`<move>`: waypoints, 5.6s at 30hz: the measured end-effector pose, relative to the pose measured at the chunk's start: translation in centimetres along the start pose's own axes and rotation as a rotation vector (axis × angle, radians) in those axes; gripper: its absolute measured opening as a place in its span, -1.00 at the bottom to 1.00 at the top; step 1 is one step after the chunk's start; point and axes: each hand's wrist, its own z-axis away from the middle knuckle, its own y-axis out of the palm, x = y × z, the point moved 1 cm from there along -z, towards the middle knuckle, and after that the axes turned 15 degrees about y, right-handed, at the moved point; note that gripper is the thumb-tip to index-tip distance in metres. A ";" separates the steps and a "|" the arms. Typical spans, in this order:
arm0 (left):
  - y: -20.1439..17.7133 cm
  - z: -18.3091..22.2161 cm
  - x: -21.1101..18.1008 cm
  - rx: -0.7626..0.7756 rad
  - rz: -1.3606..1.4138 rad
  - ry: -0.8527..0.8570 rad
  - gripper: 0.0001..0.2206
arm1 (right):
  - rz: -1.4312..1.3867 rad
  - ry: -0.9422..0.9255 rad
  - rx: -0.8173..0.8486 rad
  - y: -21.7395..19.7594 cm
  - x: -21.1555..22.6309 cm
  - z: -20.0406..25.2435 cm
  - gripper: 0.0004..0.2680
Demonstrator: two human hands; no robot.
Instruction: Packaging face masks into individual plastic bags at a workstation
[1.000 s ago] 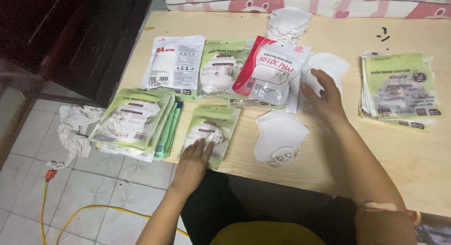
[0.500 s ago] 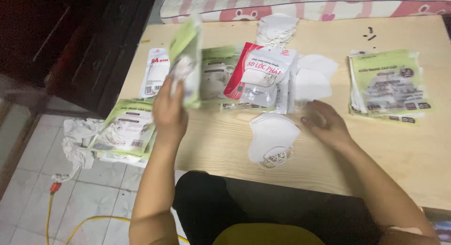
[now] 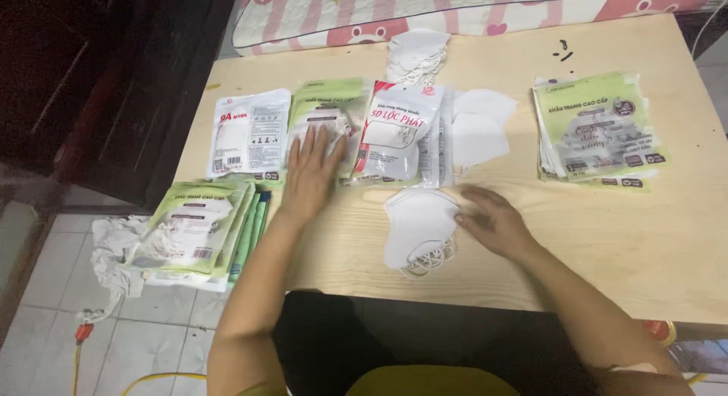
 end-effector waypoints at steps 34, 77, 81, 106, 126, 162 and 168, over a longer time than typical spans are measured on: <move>10.4 1.0 -16.7 0.030 1.107 -0.527 -0.63 | 0.108 0.467 -0.123 -5.9 -3.0 -20.2 -0.12; 9.6 -6.2 -25.2 -0.131 0.919 -0.589 -0.47 | 0.695 0.544 0.253 -18.1 -12.9 -14.4 -0.11; 8.4 -4.3 -23.4 -0.251 0.638 -0.588 -0.63 | 0.869 0.470 0.038 -19.1 -7.0 -13.0 -0.45; 10.8 -2.1 -22.1 -0.376 0.812 -0.495 -0.78 | 0.363 0.557 0.461 -15.7 -6.7 -24.0 -0.81; 10.2 -2.3 -20.8 -0.348 0.926 -0.299 -0.75 | -0.321 0.785 -0.085 2.2 0.4 -41.5 -0.34; 2.2 -5.2 -22.3 0.091 0.883 -0.445 -0.65 | 0.099 0.583 -0.209 -15.6 -6.3 -7.5 -0.39; 2.2 -4.9 -24.4 0.266 0.808 -0.330 -0.56 | 0.115 0.498 -0.245 -16.1 -8.7 1.1 -0.60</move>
